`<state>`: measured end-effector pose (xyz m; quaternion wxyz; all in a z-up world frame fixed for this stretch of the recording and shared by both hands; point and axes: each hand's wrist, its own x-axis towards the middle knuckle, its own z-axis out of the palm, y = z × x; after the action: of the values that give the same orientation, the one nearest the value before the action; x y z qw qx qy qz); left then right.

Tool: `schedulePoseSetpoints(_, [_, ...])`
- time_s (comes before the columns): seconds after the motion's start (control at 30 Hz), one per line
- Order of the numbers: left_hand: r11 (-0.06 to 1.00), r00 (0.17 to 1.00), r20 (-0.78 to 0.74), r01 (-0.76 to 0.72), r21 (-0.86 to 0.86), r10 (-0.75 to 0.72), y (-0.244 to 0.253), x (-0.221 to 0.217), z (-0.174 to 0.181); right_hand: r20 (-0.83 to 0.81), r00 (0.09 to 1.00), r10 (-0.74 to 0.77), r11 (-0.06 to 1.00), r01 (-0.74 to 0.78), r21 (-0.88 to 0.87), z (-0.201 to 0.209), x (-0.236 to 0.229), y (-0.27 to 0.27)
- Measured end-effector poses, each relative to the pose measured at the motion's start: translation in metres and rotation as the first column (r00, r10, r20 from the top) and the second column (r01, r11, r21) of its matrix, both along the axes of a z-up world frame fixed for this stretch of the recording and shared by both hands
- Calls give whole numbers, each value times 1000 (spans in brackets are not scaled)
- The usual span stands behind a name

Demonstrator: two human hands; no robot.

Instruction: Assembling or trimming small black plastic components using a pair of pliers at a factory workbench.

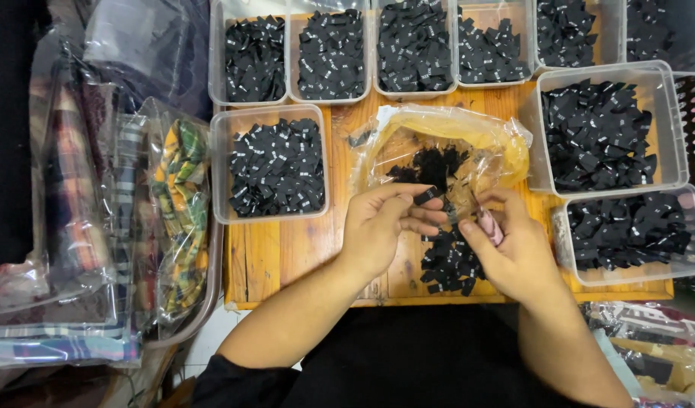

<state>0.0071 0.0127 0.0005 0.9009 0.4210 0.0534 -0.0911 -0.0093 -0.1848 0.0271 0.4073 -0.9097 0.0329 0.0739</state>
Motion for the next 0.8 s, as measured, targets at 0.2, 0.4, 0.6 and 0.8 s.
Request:
schedulePoseSetpoints(0.2, [991,995,81,-72,114,63,0,3,1,77,996,54,985,-41,-165,-5,-5,8])
schedulePoseSetpoints(0.4, [962,983,146,-142,233,109,6,4,7,105,987,120,966,-91,-243,-22,-8,-1])
schedulePoseSetpoints(0.6, [945,965,186,-226,235,184,10,9,8,155,988,4,982,25,-186,-43,-12,3])
schedulePoseSetpoints(0.8, [933,958,198,-255,253,208,14,13,8,-104,993,58,949,-87,-302,7,-1,18])
